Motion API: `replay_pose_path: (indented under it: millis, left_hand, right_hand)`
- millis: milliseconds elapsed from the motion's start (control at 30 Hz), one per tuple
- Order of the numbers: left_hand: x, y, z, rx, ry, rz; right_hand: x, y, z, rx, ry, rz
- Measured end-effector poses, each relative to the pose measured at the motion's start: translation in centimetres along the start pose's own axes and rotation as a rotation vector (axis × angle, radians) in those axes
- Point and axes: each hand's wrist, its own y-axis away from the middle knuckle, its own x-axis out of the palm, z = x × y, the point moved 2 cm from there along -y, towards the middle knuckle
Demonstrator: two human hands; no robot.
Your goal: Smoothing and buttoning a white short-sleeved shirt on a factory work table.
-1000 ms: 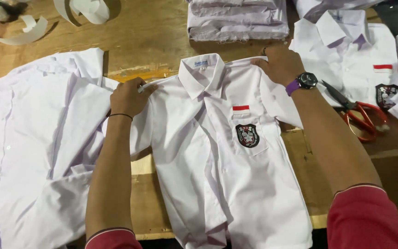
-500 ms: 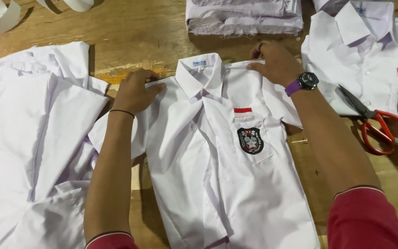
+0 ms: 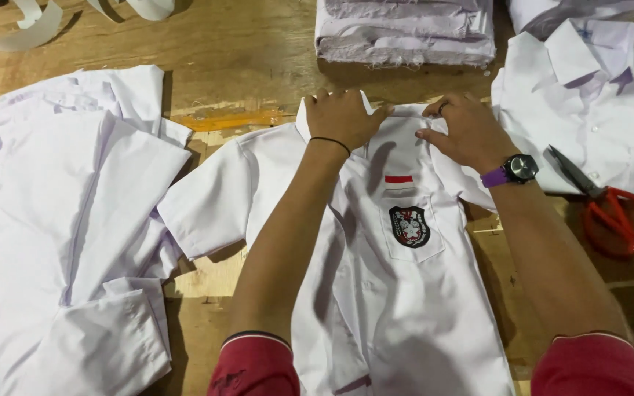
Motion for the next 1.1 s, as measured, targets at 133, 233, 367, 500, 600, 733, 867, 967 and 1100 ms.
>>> replay_pose_path:
  millis: [133, 233, 367, 500, 600, 733, 867, 967, 1100]
  left_hand:
    - [5.8, -4.3, 2.7, 0.027, 0.112, -0.126]
    - [2.4, -1.9, 2.5, -0.046, 0.380, -0.067]
    - [-0.8, 0.6, 2.4, -0.005, 0.587, -0.073]
    - [-0.4, 0.5, 3.7, 0.059, 0.663, -0.138]
    - [-0.6, 0.6, 4.1, 0.008, 0.689, -0.134]
    - [0.3, -0.1, 4.7, -0.028, 0.636, -0.092]
    - [0.1, 0.0, 4.2, -0.043, 0.744, -0.071]
    - [-0.7, 0.8, 3.5, 0.042, 0.841, -0.069]
    - [0.0, -0.4, 4.1, 0.191, 0.884, -0.155]
  right_hand:
    - [-0.2, 0.4, 0.1, 0.039, -0.036, 0.032]
    - [-0.9, 0.5, 0.0, 0.031, -0.043, -0.014]
    - [-3.0, 0.8, 1.0, 0.106, -0.375, 0.038]
    - [-4.1, 1.5, 0.8, 0.273, -0.366, 0.102]
    - [-5.1, 2.9, -0.9, 0.306, -0.211, 0.083]
    - [-5.7, 6.5, -2.7, 0.446, -0.108, 0.045]
    - [-5.2, 8.3, -3.0, 0.616, -0.201, 0.031]
    - [-4.5, 8.9, -2.9, 0.676, -0.394, -0.013]
    - [-5.4, 9.7, -2.6, 0.665, -0.656, -0.249]
